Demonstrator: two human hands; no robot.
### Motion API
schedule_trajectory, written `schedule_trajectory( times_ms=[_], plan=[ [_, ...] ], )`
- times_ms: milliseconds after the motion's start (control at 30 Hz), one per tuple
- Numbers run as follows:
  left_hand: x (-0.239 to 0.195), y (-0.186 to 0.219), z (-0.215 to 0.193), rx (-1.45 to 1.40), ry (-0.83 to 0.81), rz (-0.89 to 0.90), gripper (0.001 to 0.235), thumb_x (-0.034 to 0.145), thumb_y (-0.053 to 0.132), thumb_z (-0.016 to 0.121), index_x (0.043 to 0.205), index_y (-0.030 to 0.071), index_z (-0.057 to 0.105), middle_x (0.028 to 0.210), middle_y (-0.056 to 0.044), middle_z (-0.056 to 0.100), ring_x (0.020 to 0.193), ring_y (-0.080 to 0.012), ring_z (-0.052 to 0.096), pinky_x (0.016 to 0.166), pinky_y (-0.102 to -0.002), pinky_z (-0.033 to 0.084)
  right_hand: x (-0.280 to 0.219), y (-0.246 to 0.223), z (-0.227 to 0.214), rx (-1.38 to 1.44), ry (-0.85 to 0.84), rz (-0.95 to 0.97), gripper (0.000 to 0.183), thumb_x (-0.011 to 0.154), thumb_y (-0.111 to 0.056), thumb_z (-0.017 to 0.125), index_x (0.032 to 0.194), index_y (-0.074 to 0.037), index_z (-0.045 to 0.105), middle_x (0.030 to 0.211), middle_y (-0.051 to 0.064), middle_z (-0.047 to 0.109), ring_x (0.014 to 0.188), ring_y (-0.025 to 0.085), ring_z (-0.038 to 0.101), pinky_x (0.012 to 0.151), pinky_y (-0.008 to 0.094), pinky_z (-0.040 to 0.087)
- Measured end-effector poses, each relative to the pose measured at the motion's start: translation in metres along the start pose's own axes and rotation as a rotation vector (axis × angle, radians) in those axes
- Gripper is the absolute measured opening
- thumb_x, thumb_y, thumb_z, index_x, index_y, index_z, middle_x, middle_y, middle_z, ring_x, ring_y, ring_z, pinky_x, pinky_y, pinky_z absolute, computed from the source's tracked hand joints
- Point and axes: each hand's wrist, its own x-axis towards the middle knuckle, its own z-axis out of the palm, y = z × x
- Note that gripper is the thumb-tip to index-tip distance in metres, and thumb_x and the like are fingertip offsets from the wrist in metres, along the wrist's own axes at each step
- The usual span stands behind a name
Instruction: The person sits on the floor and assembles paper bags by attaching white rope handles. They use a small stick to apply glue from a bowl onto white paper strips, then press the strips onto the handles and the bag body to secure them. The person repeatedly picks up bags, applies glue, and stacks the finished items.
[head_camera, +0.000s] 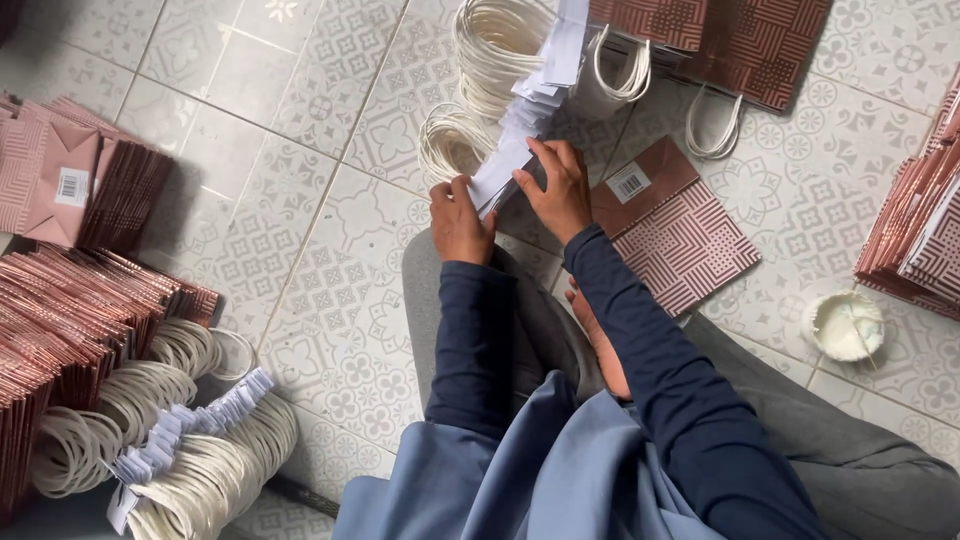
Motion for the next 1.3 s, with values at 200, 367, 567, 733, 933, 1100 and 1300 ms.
schedule_trajectory(
  times_ms=[200, 367, 567, 733, 933, 1100, 1300],
  plan=[
    [0.001, 0.001, 0.004, 0.052, -0.020, -0.011, 0.055, 0.076, 0.019, 0.086, 0.116, 0.019, 0.047, 0.114, -0.009, 0.051, 0.103, -0.0403, 0.065, 0.084, -0.051, 0.056, 0.004, -0.005, 0.001, 0.043, 0.011, 0.056, 0.045, 0.088, -0.024, 0.084, 0.127, -0.010, 0.067, 0.111, 0.007, 0.059, 0.107, 0.031, 0.064, 0.095, 0.043, 0.051],
    [-0.005, 0.008, -0.008, 0.057, -0.011, -0.026, 0.058, 0.075, 0.019, 0.086, 0.120, 0.020, 0.049, 0.112, -0.008, 0.053, 0.104, -0.0386, 0.063, 0.085, -0.052, 0.054, 0.004, -0.021, -0.010, 0.279, 0.019, 0.281, 0.029, 0.091, -0.022, 0.082, 0.114, -0.016, 0.065, 0.096, 0.004, 0.065, 0.085, 0.019, 0.068, 0.070, 0.030, 0.056],
    [-0.007, 0.016, -0.023, -0.039, 0.115, 0.077, 0.068, 0.073, 0.028, 0.089, 0.129, 0.019, 0.052, 0.114, -0.011, 0.056, 0.106, -0.0403, 0.061, 0.089, -0.055, 0.051, -0.001, -0.023, -0.016, 0.955, 0.102, 0.530, 0.026, 0.097, -0.004, 0.072, 0.119, -0.005, 0.058, 0.090, 0.010, 0.069, 0.080, 0.014, 0.072, 0.075, 0.028, 0.065],
    [-0.015, 0.034, -0.018, -0.519, 0.291, 0.285, 0.055, 0.087, 0.035, 0.086, 0.123, 0.007, 0.055, 0.108, -0.017, 0.056, 0.099, -0.0396, 0.064, 0.078, -0.044, 0.056, -0.017, -0.019, -0.064, 0.998, 0.174, 0.562, 0.028, 0.097, -0.004, 0.073, 0.122, -0.002, 0.062, 0.091, 0.012, 0.071, 0.080, 0.017, 0.074, 0.074, 0.031, 0.066],
    [-0.067, 0.057, 0.105, -0.893, -0.146, 0.074, 0.035, 0.086, 0.019, 0.085, 0.107, 0.011, 0.058, 0.086, -0.010, 0.069, 0.080, -0.0274, 0.072, 0.066, -0.036, 0.059, -0.085, 0.025, -0.153, 0.865, 0.276, 0.635, 0.026, 0.098, -0.011, 0.074, 0.121, -0.005, 0.066, 0.092, 0.005, 0.069, 0.080, 0.010, 0.070, 0.072, 0.025, 0.064],
    [-0.134, 0.094, 0.152, -1.010, -0.544, 0.003, 0.044, 0.086, 0.015, 0.084, 0.117, 0.009, 0.054, 0.094, -0.008, 0.071, 0.073, -0.0165, 0.070, 0.048, -0.024, 0.058, -0.169, 0.053, -0.216, 0.769, 0.312, 0.735, 0.026, 0.101, -0.009, 0.070, 0.123, -0.002, 0.060, 0.085, 0.009, 0.064, 0.069, 0.017, 0.070, 0.062, 0.031, 0.065],
    [-0.195, 0.120, 0.159, -1.124, -1.024, -0.112, 0.059, 0.091, 0.012, 0.078, 0.138, 0.003, 0.044, 0.115, -0.020, 0.068, 0.077, -0.0176, 0.071, 0.050, -0.021, 0.056, -0.257, 0.070, -0.275, 0.624, 0.302, 0.804, 0.030, 0.104, -0.009, 0.067, 0.128, 0.004, 0.055, 0.083, 0.021, 0.065, 0.065, 0.028, 0.070, 0.057, 0.040, 0.064]
  ],
)
